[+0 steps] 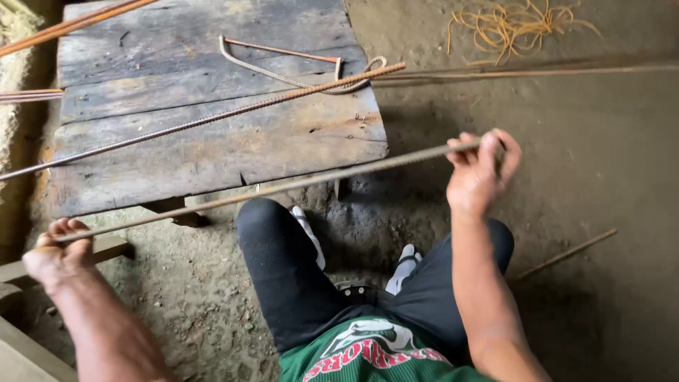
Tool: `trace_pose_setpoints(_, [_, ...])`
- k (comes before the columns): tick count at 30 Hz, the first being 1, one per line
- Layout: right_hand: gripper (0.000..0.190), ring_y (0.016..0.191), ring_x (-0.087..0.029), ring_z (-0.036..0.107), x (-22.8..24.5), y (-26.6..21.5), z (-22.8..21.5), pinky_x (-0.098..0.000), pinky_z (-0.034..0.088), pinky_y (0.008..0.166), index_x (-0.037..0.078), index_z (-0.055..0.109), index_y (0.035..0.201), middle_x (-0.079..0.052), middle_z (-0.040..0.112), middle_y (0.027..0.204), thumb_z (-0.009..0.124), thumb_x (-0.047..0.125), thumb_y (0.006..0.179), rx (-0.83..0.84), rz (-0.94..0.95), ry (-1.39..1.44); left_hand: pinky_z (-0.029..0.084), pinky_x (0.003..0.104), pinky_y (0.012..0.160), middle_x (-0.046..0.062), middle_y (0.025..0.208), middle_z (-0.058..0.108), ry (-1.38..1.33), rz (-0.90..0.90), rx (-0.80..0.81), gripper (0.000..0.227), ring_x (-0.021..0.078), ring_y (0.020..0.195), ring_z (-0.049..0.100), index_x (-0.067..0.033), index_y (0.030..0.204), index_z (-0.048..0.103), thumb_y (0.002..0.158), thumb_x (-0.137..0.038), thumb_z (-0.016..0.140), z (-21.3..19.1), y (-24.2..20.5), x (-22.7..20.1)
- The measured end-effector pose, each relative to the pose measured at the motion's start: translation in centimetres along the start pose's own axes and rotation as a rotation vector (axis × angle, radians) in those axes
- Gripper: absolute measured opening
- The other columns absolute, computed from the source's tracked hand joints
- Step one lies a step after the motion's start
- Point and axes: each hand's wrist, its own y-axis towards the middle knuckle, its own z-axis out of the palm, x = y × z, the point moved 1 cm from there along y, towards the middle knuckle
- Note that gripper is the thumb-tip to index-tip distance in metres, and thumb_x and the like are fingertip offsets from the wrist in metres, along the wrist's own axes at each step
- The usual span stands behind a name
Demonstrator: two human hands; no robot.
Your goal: Sawing a metal rebar with a manual hacksaw on a wooden workbench in a workshop.
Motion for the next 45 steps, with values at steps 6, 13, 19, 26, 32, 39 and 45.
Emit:
trace_pose_setpoints(6, [0.019,0.079,-0.034,0.076,-4.5,-0.2,8.5,-0.0314,0.06,0.057,0.016,0.053,0.124,-0.025,0.074,0.099,0.056,0.022,0.106,0.237,0.016,-0.006,0.048,0.041,0.067,0.007,0.068,0.036,0.088,-0.105,0.026,0.033,0.0236,0.062,0.045,-0.0088,0.096,0.044,0.113,-0.037,0.039,3.4,11.0,-5.1])
trace_pose_setpoints(13, [0.016,0.076,-0.025,0.076,-7.7,1.1,11.7,-0.0297,0.066,0.061,0.014,0.062,0.119,-0.016,0.072,0.093,0.065,0.013,0.103,0.287,0.067,0.025,0.046,0.044,0.095,0.017,0.11,0.053,2.163,0.754,0.56,0.035,0.0359,0.107,0.058,-0.0085,0.106,0.058,0.111,-0.041,0.046,1.3,14.8,-6.1])
trace_pose_setpoints(19, [0.016,0.07,-0.022,0.072,-9.1,1.5,11.9,-0.031,0.064,0.061,0.011,0.067,0.113,-0.007,0.067,0.087,0.072,0.011,0.098,0.266,0.034,0.022,0.036,0.045,0.109,0.022,0.118,0.049,2.237,1.134,0.982,0.033,0.0413,0.114,0.05,0.0024,0.12,0.055,0.138,-0.02,0.04,2.9,16.6,-3.4])
trace_pose_setpoints(26, [0.018,0.075,-0.019,0.068,-10.2,1.8,13.3,-0.0338,0.064,0.065,0.012,0.067,0.113,-0.005,0.067,0.091,0.072,0.008,0.097,0.216,0.058,0.098,0.037,0.044,0.092,0.012,0.1,0.034,2.21,0.972,0.898,0.036,0.0338,0.096,0.044,-0.0057,0.097,0.04,0.129,-0.022,0.037,4.7,18.2,-2.4])
trace_pose_setpoints(32, [0.018,0.077,-0.014,0.071,-12.6,3.9,13.7,-0.0286,0.063,0.062,0.008,0.074,0.11,-0.003,0.074,0.093,0.074,0.017,0.095,0.188,0.309,0.214,0.063,0.068,0.103,0.029,0.105,0.084,-0.01,-0.174,-0.005,0.042,0.05,0.097,0.084,0.0128,0.105,0.075,0.092,-0.026,0.065,6.8,19.5,-0.9])
trace_pose_setpoints(39, [0.021,0.11,-0.033,0.075,-11.7,1.6,15.1,-0.0408,0.067,0.076,0.013,0.071,0.112,-0.015,0.076,0.117,0.072,0.026,0.096,0.207,0.39,0.354,0.053,0.061,0.112,0.027,0.15,0.07,0.196,-0.281,0.001,0.063,0.0449,0.138,0.067,0.0092,0.149,0.055,0.104,-0.034,0.044,10.2,16.7,-1.4])
trace_pose_setpoints(45, [0.014,0.099,-0.033,0.072,-8.7,0.1,15.3,-0.0543,0.063,0.094,0.007,0.069,0.105,-0.015,0.072,0.103,0.072,0.017,0.094,0.207,0.337,0.496,0.065,0.055,0.102,0.037,0.166,0.039,-0.316,-0.063,-0.136,0.068,0.0449,0.153,0.041,0.0043,0.155,0.05,0.094,0.029,0.067,10.5,8.8,0.1])
